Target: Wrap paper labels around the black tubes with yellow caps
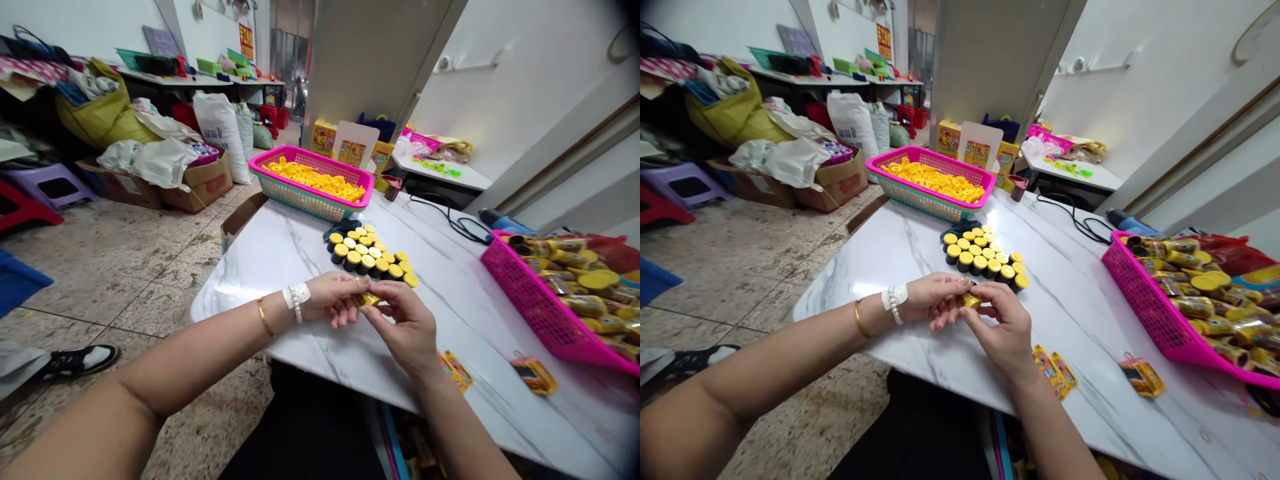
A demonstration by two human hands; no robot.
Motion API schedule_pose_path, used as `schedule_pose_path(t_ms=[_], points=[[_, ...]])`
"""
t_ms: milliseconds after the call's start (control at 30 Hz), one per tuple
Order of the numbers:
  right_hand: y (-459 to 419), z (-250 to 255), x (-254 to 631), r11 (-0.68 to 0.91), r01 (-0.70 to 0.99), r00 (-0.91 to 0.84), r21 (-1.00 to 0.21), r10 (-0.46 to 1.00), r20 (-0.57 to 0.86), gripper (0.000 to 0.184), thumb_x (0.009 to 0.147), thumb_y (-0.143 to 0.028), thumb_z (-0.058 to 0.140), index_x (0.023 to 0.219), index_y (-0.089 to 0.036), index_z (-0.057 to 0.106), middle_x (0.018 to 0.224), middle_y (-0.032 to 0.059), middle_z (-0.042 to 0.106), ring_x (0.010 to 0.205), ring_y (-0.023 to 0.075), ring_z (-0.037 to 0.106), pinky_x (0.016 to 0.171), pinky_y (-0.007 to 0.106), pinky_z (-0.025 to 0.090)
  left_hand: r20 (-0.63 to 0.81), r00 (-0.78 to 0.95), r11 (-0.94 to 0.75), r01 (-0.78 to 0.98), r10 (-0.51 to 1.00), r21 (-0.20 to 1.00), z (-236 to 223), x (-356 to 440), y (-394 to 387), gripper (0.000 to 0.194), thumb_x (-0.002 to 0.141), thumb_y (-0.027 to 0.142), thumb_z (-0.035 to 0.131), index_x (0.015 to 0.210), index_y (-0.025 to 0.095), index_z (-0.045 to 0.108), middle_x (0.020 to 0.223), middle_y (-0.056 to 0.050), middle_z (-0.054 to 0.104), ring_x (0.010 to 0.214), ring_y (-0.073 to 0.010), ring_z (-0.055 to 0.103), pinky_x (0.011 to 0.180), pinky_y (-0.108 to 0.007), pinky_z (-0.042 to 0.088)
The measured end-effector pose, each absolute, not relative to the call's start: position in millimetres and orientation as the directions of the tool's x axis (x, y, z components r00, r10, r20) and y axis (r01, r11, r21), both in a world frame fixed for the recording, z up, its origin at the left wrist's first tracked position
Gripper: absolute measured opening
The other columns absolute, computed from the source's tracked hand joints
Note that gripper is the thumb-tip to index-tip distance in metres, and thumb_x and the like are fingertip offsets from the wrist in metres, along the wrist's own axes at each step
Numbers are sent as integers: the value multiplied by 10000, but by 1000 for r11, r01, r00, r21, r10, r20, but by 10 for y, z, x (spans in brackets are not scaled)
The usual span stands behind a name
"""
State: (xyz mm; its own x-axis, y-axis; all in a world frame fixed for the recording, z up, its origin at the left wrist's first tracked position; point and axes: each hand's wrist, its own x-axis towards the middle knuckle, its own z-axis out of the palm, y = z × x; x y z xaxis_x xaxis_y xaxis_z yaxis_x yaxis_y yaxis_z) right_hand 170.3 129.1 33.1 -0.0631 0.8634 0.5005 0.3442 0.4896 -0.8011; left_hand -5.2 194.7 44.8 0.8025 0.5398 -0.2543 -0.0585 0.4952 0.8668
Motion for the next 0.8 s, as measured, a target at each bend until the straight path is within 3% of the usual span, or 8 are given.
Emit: schedule_pose_path(t_ms=[133,200,333,467,533,600,700,800], points=[[1153,385,1558,483,393,-21,-782,855,518,203,794,-145,713,977,-221,666,938,32,618,809,147,651,644,255,599,-266,773,434,-13,576,901,525,-81,1905,374,776,505,732,901,188,577,506,23,598,344,-92,497,329,-160,363],[988,423,1568,448,397,12,-801,870,492,181,781,-125,687,934,-216,655,885,17,611,754,136,641,614,243,575,-329,731,395,88,598,914,572,-92,1883,344,819,512,661,874,180,589,468,26,560,303,-82,432,299,-161,298],[426,530,1861,303,450,66,-840,927,369,171,775,-126,648,915,-224,634,859,10,628,727,139,633,597,238,545,-301,652,309,106,696,945,595,-89,1943,322,790,479,693,782,181,572,452,61,491,298,-47,350,301,-150,210],[-316,605,2335,128,683,8,-719,983,183,180,778,-97,606,897,-227,642,822,14,655,702,149,643,575,231,531,-234,651,168,164,722,972,564,-47,1968,318,812,468,658,707,183,566,480,40,524,335,-64,398,342,-172,259],[-602,515,2598,61,773,9,-632,994,107,167,832,-124,591,944,-233,648,836,23,670,668,148,652,547,228,538,-115,579,-20,221,807,975,553,-20,1935,292,820,442,647,704,180,598,499,27,547,381,-82,445,386,-191,323],[-778,328,2834,90,856,-7,-508,986,164,163,865,-171,608,1001,-243,662,909,45,706,739,175,705,580,240,573,121,459,-276,289,880,916,540,4,1906,232,815,396,653,733,180,653,555,9,595,461,-99,493,461,-209,387],[-852,53,3030,178,947,-94,-267,949,300,181,856,-234,685,1036,-248,695,986,54,749,792,208,749,631,273,607,435,387,-570,376,813,731,521,24,1889,148,802,325,662,771,188,712,690,-20,665,568,-111,524,555,-226,426],[-710,15,3025,235,951,-127,-201,890,438,197,831,-214,729,1024,-253,721,925,28,765,774,201,743,688,296,608,496,430,-650,380,754,658,510,25,1881,128,813,286,648,778,188,723,723,-25,683,581,-110,524,585,-234,428]])
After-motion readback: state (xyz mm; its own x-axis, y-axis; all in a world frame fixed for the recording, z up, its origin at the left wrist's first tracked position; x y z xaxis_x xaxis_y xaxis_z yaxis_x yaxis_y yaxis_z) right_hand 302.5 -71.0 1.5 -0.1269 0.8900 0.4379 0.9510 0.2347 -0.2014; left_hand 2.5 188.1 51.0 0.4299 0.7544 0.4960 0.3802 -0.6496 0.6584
